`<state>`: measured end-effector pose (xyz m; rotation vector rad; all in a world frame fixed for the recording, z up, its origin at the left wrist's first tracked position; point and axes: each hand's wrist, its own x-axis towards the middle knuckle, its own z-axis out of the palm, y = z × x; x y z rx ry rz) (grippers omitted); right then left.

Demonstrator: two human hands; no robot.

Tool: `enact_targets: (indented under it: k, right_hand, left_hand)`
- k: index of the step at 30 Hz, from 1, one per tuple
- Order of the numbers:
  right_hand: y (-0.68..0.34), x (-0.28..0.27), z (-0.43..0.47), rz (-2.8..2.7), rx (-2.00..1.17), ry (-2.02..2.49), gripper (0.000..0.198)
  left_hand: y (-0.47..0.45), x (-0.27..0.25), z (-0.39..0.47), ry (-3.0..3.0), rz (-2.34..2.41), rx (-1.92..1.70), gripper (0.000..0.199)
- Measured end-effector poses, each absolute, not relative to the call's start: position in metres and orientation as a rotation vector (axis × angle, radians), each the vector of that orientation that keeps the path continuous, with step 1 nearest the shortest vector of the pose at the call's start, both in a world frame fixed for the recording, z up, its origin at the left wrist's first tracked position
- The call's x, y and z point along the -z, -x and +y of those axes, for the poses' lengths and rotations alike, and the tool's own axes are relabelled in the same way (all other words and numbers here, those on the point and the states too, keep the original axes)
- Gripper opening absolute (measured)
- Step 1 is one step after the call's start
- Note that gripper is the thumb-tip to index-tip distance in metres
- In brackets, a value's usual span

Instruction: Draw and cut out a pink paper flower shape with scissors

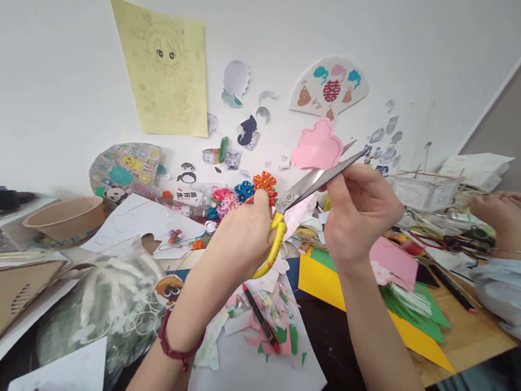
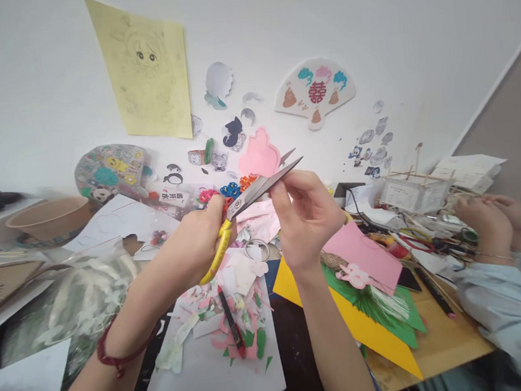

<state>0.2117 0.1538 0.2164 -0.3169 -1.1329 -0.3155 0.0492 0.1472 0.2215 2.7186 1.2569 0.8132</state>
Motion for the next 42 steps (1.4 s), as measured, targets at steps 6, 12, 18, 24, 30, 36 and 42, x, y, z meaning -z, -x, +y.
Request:
enact_targets:
  k: [6, 12, 18, 24, 30, 36, 42]
  right_hand:
    - [-0.21, -0.217, 0.152, -1.126, 0.334, 0.354, 0.005]
    - [-0.214, -0.218, 0.151, -1.147, 0.283, 0.336, 0.007]
    - [-0.221, -0.221, 0.144, -1.272, 0.12, 0.405, 0.006]
    - [-0.224, -0.224, 0.139, -1.326, 0.175, 0.395, 0.009]
    - [-0.22, -0.224, 0.138, -1.289, 0.239, 0.416, 0.006]
    - [-0.212, -0.223, 0.139, -1.213, 0.251, 0.392, 0.005]
    - [-0.207, -0.22, 0.143, -1.108, 0.314, 0.39, 0.003]
  left_hand:
    - [-0.049, -0.22, 0.149, -2.753, 1.261, -0.805, 0.015]
    - [-0.048, -0.221, 0.15, -2.761, 1.288, -0.815, 0.019]
    - [-0.042, -0.222, 0.153, -2.785, 1.278, -0.86, 0.019]
    - [-0.043, -0.219, 0.154, -2.796, 1.255, -0.842, 0.017]
    - [-0.045, -0.217, 0.152, -2.788, 1.212, -0.85, 0.018]
    - [-0.046, -0.219, 0.15, -2.761, 1.207, -0.856, 0.015]
    - [-0.049, -0.225, 0.14, -2.697, 1.237, -0.8, 0.011]
